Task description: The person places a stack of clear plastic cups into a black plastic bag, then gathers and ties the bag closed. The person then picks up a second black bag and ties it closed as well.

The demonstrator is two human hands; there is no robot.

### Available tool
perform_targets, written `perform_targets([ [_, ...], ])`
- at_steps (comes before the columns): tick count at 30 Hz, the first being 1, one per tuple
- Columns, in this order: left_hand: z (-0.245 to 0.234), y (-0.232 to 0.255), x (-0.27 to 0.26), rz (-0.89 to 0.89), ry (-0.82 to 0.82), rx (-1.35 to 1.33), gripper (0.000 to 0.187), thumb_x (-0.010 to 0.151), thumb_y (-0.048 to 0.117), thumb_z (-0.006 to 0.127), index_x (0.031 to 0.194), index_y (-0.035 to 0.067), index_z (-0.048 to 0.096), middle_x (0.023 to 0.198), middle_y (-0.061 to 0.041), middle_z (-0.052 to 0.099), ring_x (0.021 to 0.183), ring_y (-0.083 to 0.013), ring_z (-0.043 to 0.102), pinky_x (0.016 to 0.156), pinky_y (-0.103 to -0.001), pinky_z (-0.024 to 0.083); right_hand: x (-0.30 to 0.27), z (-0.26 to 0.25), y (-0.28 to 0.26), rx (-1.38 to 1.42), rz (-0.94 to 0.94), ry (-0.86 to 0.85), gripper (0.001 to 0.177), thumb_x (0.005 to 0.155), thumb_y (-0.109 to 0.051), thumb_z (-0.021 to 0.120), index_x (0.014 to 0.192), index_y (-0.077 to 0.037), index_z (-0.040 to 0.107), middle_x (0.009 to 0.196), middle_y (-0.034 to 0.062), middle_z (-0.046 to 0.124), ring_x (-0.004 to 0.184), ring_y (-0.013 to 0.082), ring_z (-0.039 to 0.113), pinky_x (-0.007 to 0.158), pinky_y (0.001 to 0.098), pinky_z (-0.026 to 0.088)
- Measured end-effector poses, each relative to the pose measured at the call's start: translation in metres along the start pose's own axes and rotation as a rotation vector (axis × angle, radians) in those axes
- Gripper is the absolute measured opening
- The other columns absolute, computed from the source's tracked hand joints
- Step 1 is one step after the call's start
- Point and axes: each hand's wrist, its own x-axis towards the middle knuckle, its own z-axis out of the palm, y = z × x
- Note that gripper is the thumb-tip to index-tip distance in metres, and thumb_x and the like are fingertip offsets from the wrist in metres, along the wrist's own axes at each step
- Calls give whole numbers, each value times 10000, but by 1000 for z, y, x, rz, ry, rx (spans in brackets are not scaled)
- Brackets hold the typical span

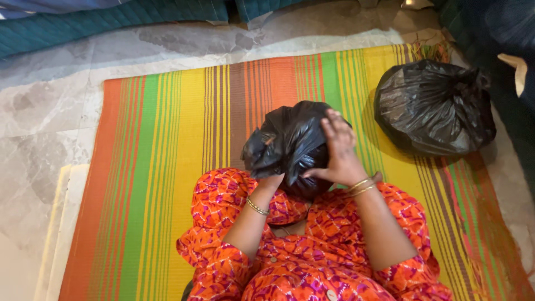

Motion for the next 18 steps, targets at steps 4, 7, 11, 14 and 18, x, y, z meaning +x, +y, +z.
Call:
perform_targets([
  [4,21,-59,-41,-124,-8,94,365,995,134,632,1348,48,594,1383,-188,603,1332,-357,531,1156,-464,387,5,24,-27,-136,8,-111,1346,489,-720,860,1485,36,362,1635,210,308,1544,368,214,1207,565,154],
  [7,25,-81,-55,-57,3,263,349,1020,120,590,1357,31,588,1415,-194,580,1351,-357,516,1167,-460,390,7,35,-33,-179,-8,-104,1298,482,-733,850,1457,23,445,1606,186,391,1536,347,263,1204,555,165],
  [11,9,-46,-42,36,-79,183,342,1022,101,606,1358,33,605,1420,-183,592,1339,-340,545,1169,-442,406,-4,53,-21,-226,184,-301,1232,515,-760,837,1465,-57,491,1458,130,500,1438,291,413,1232,599,143],
  [14,-7,16,-16,-10,-238,115,390,991,227,726,1336,79,620,1332,-160,639,1269,-335,587,1113,-438,440,-17,70,-2,-308,145,-371,961,637,-666,801,1416,-174,524,1385,81,562,1360,260,499,1241,658,151],
  [18,-25,91,6,61,-201,316,684,632,395,840,1134,37,547,1270,-251,474,1329,-455,416,1172,-622,230,-27,87,19,-269,128,-304,920,648,-633,795,1392,-158,537,1362,89,567,1330,271,503,1214,636,181],
])
